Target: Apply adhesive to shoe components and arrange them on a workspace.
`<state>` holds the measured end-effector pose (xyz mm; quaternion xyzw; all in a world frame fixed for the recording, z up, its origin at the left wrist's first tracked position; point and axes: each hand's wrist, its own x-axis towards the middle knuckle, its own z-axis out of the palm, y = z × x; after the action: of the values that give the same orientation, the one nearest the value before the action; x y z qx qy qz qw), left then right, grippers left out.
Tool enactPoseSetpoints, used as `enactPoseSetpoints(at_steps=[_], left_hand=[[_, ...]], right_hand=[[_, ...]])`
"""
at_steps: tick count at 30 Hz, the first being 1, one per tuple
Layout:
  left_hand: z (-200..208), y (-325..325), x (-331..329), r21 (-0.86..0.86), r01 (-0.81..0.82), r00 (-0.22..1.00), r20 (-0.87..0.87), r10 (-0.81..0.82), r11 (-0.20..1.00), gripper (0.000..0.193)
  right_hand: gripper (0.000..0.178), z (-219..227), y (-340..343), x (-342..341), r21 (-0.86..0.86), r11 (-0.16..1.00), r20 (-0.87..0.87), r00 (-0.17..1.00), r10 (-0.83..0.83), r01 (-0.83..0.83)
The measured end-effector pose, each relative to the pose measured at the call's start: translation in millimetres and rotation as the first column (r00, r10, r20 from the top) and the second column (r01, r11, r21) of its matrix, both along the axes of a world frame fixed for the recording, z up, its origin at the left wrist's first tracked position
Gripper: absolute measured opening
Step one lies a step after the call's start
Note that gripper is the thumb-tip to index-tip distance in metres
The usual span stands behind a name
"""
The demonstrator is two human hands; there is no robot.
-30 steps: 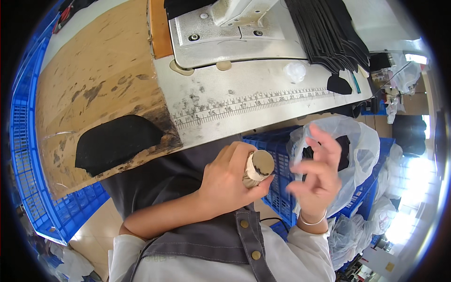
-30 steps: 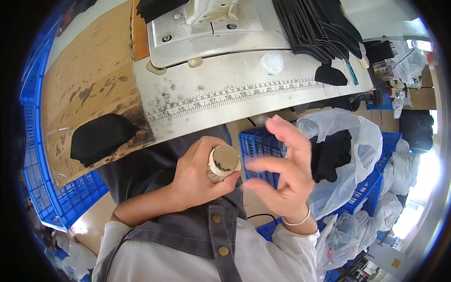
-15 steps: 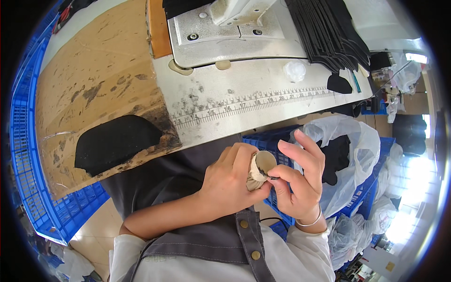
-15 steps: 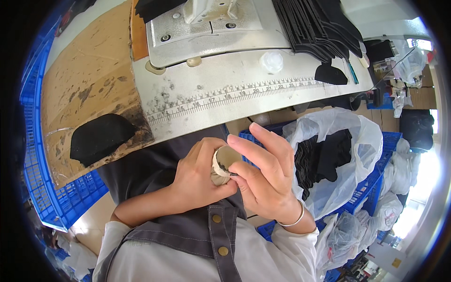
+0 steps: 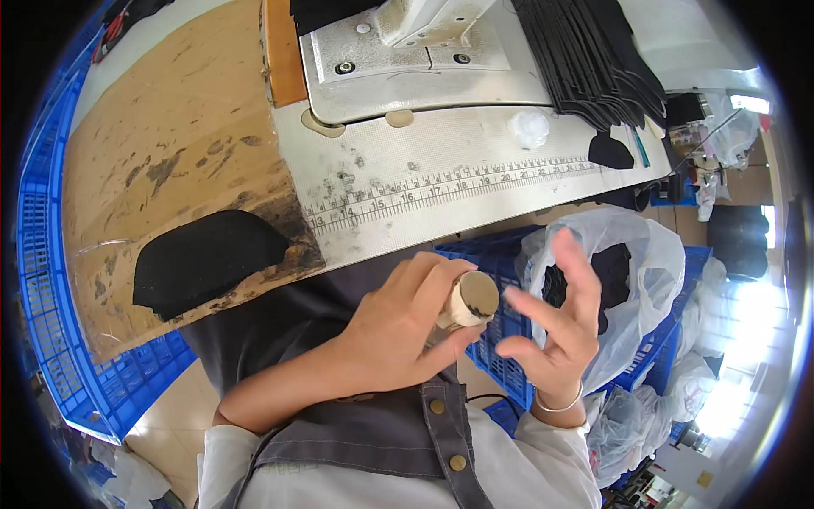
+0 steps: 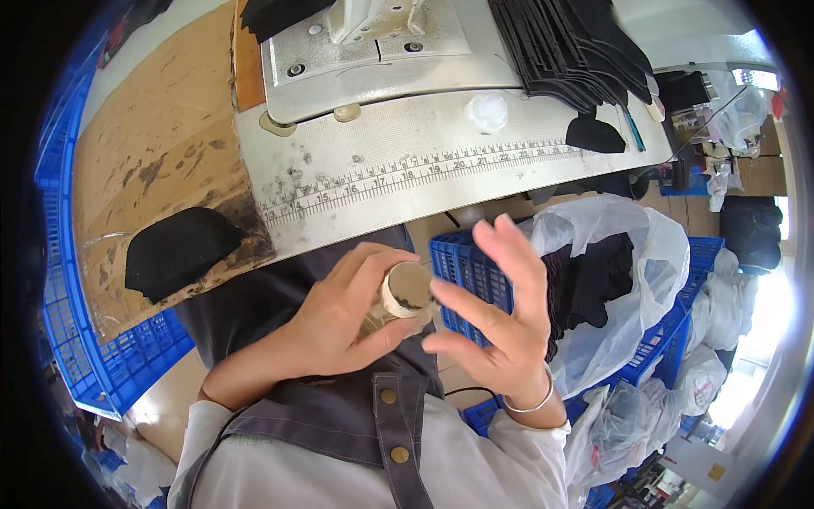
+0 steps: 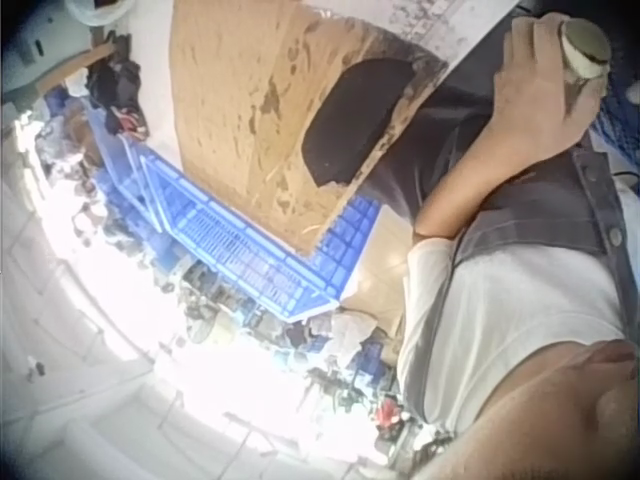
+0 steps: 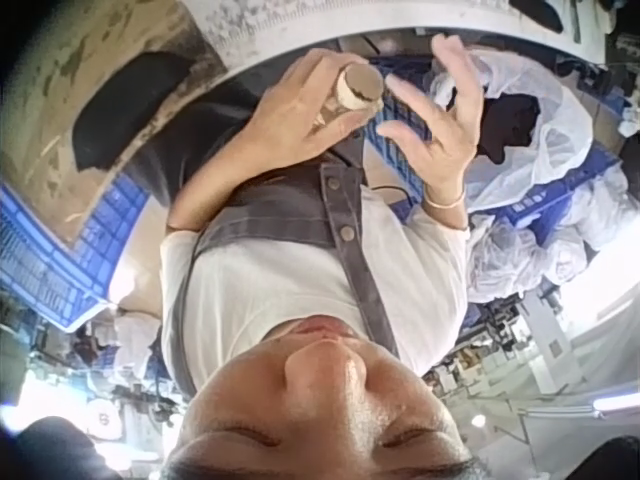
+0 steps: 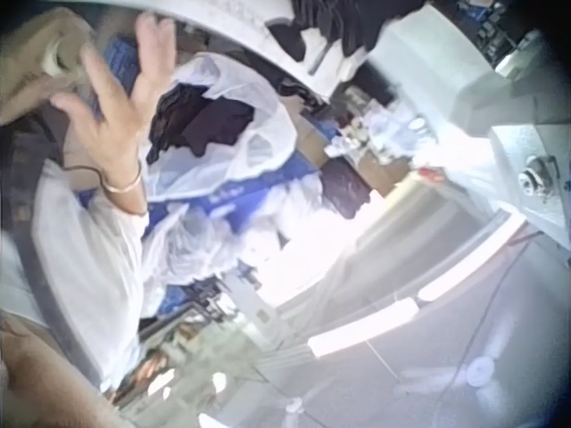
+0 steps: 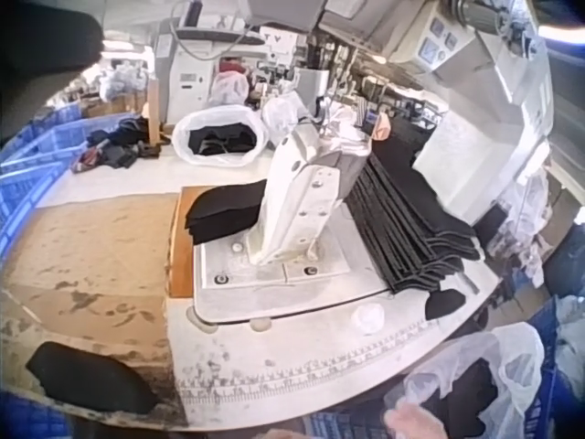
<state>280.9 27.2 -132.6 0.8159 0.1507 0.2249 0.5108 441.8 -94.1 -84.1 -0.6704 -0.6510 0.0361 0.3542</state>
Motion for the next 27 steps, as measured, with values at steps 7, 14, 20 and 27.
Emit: enactPoseSetpoints(at_steps=[7,14,20,27], left_hand=[[-4,0,3,0.020,-0.044,0.999,0.006,0.044,0.999,0.051],[-5,-5,6,0.056,-0.106,0.994,0.018,0.105,0.993,0.053],[-6,-8,9,0.075,-0.123,0.992,0.016,0.122,0.990,0.051],[-5,-12,11,0.084,-0.170,0.985,-0.007,0.171,0.982,0.049]], right_hand=[[0.031,-4,7,-10,0.081,0.996,0.069,0.997,-0.030,0.024],[0.027,-3,10,-13,0.073,0.997,0.117,0.993,-0.007,-0.002],[0.014,-13,11,-11,0.104,0.994,-0.022,0.999,0.040,-0.037],[0.030,-16,1,-3,0.446,0.760,-0.515,0.830,-0.215,0.473]])
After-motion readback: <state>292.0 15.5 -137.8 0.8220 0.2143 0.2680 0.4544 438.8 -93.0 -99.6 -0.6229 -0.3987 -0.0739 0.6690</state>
